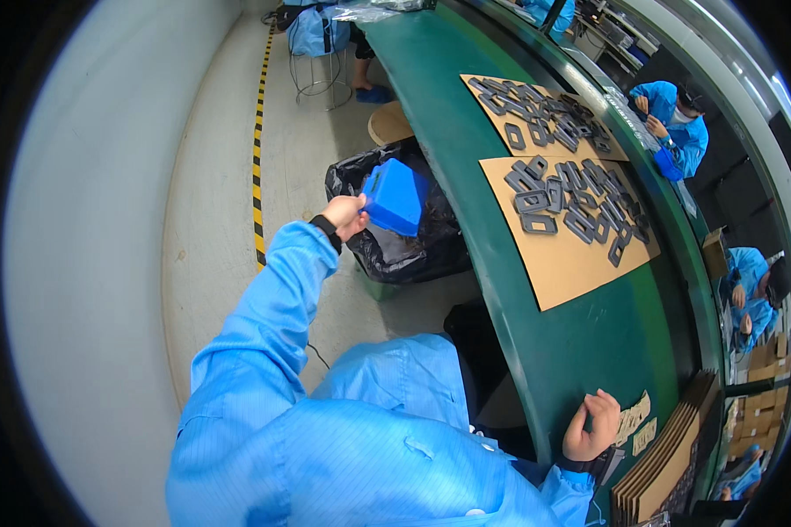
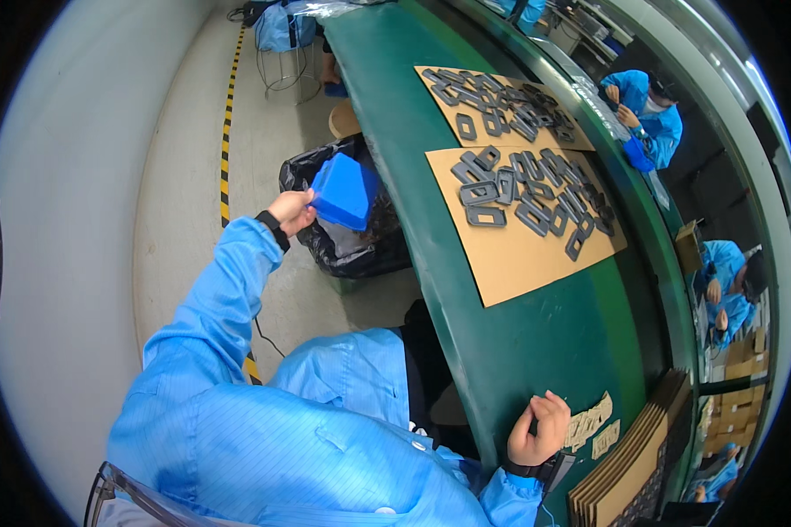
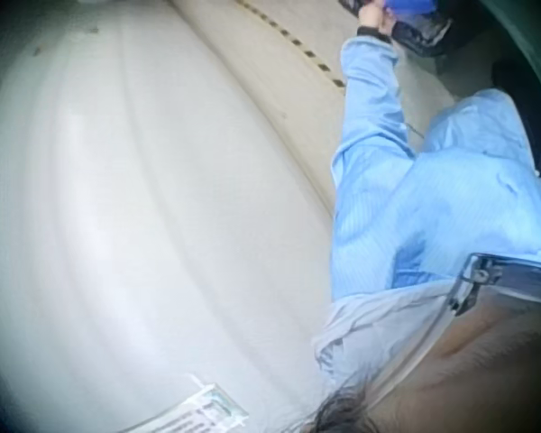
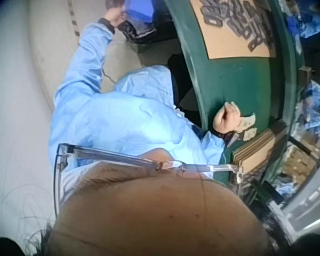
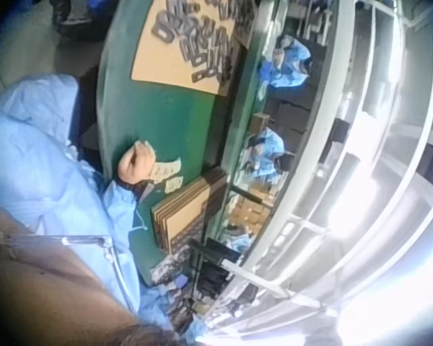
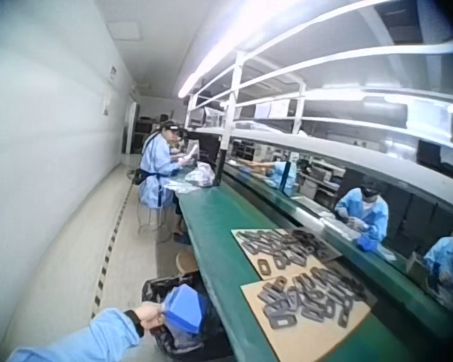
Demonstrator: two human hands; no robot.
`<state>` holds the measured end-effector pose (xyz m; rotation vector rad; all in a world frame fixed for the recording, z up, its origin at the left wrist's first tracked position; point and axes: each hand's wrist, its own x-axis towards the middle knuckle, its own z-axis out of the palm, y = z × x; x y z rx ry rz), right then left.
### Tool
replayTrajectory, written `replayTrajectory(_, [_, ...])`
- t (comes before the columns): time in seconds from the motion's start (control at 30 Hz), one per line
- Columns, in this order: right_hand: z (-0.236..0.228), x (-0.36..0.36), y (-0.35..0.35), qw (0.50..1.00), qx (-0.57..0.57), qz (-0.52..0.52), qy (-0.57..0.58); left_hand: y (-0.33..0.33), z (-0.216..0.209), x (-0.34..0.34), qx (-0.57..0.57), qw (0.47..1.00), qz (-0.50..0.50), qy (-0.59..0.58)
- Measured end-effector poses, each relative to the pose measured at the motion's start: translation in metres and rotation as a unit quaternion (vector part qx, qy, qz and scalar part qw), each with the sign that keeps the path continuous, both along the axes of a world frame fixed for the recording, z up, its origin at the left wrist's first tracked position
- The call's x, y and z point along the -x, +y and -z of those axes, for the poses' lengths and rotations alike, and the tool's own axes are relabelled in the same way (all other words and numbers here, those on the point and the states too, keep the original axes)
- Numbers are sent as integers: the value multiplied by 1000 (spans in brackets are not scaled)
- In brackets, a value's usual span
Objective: The person is seen putting a small piece of plastic on another piece of plastic in an industrial environment.
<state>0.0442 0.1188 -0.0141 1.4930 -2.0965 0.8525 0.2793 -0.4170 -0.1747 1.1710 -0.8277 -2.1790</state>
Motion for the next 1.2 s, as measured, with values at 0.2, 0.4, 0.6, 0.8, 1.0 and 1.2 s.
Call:
replayTrajectory(0.2, [-1,1,4,999,25,8,-27,15,-3,-49,34,997,-30,67])
replayTrajectory(0.4, [-4,3,12,998,44,17,-51,111,-56,-41,407,904,-125,-42])
replayTrajectory(0.6, [-2,6,19,997,39,14,-69,201,-125,-5,872,486,46,-44])
replayTrajectory(0.8, [-9,0,29,997,-39,-59,-29,306,-149,87,863,452,160,158])
replayTrajectory(1.0, [21,13,30,980,132,76,-124,348,-136,132,825,495,243,126])
replayTrajectory(1.2, [8,16,31,990,-80,105,54,338,-113,106,797,530,205,205])
